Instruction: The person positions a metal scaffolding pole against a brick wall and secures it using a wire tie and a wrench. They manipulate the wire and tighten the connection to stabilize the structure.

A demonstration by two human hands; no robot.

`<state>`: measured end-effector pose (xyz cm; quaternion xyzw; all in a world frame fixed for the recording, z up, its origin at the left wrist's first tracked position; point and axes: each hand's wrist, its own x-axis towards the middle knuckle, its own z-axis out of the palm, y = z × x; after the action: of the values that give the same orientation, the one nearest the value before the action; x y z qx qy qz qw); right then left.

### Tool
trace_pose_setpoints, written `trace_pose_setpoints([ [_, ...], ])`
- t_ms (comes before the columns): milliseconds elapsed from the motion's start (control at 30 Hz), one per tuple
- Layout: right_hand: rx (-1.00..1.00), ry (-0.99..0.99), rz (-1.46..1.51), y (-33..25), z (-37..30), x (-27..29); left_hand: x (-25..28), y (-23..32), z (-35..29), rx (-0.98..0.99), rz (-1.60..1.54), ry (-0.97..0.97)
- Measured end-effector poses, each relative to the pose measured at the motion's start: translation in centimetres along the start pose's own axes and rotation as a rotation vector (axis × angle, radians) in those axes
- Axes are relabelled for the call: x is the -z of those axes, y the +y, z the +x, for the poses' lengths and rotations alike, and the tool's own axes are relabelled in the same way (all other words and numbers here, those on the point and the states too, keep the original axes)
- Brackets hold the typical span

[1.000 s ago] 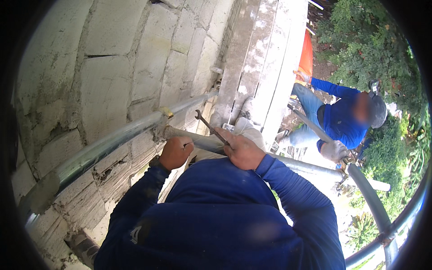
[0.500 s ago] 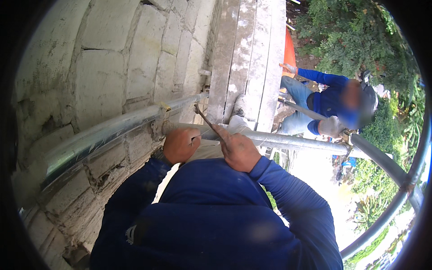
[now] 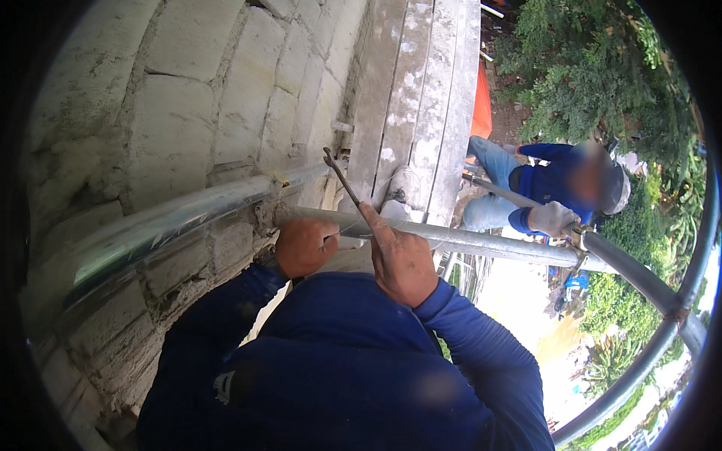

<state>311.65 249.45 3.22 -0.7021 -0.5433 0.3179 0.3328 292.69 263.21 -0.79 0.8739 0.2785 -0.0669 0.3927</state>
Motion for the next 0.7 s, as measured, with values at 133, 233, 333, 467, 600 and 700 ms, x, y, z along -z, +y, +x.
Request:
trace_pose_setpoints([
  [133, -0.018, -0.111, -0.093, 2.3, -2.2, -1.7, 0.0, 0.1, 0.2, -0.010, 0.012, 0.009],
  [233, -0.047, -0.140, -0.065, 1.8, -2.1, -1.3, -0.4, -0.1, 0.1, -0.006, 0.012, 0.021],
  [333, -0.088, -0.151, -0.034, -0.5, -0.9, 0.4, -0.5, -0.1, 0.0, -0.019, 0.015, 0.036],
  [467, 0.046, -0.030, -0.140, 1.1, -2.0, -1.8, -0.4, 0.2, 0.1, -0.044, 0.010, 0.066],
  [600, 0.056, -0.011, -0.104, 1.6, -3.1, -2.7, -0.3, -0.1, 0.5, -0.037, 0.024, 0.041],
  [700, -0.022, 0.009, -0.064, -0.5, -1.8, -1.1, -0.6, 0.0, 0.0, -0.037, 0.017, 0.053],
])
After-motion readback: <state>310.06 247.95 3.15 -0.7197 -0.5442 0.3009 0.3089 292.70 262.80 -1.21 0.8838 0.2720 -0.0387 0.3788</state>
